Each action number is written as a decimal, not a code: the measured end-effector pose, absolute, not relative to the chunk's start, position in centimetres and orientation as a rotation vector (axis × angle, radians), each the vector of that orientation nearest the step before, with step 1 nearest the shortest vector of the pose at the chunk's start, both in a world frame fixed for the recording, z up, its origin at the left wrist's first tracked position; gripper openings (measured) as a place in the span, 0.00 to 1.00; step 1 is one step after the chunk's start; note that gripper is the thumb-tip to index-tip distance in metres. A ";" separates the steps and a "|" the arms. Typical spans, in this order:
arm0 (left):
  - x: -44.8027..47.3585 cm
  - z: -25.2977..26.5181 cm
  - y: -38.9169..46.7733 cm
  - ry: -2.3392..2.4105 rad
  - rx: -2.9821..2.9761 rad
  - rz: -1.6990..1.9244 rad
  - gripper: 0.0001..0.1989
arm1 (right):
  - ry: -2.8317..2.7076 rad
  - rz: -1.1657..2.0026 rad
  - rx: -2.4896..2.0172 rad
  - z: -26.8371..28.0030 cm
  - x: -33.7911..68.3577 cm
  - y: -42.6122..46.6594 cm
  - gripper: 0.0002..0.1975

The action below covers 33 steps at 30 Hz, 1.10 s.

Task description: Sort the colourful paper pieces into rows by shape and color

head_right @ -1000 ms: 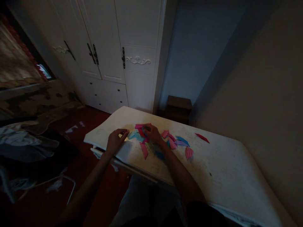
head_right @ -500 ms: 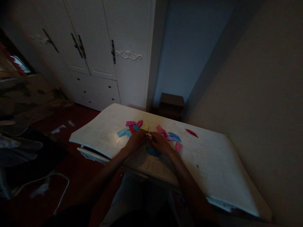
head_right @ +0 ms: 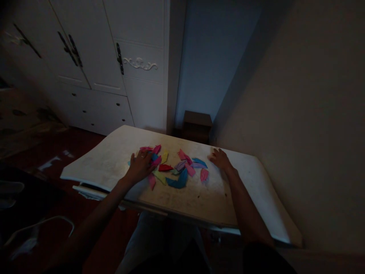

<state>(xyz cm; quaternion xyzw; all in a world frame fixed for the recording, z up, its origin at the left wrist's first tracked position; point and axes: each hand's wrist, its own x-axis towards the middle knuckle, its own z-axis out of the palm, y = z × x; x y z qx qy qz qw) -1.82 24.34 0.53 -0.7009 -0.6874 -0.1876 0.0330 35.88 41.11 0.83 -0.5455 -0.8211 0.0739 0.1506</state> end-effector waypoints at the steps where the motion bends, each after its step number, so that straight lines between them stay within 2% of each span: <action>1: -2.2 0.4 24.4 -2.198 -2.105 -0.520 0.24 | -2.389 0.209 -1.594 0.6 36.5 41.3 0.22; 5: -3.4 -0.1 24.1 -2.253 -2.088 -0.468 0.24 | -2.466 0.180 -1.616 0.1 37.2 39.9 0.20; 11: -4.1 -0.6 23.2 -2.143 -2.116 -0.671 0.23 | -2.478 0.141 -1.541 1.1 35.0 37.4 0.24; 16: -4.1 -1.1 23.1 -2.047 -2.155 -0.906 0.26 | -2.226 0.411 -1.366 3.4 29.9 36.6 0.25; 21: -4.3 -1.3 22.9 -1.962 -2.199 -1.331 0.33 | -2.159 0.728 -1.134 5.1 22.1 35.6 0.24; 28: -5.1 -1.1 22.6 -2.136 -1.471 -2.089 0.20 | -2.340 0.699 -1.062 5.0 11.5 34.0 0.23; 33: -5.9 -1.7 22.9 -2.199 -1.349 -2.063 0.20 | -2.484 0.672 -1.003 4.7 6.2 33.1 0.20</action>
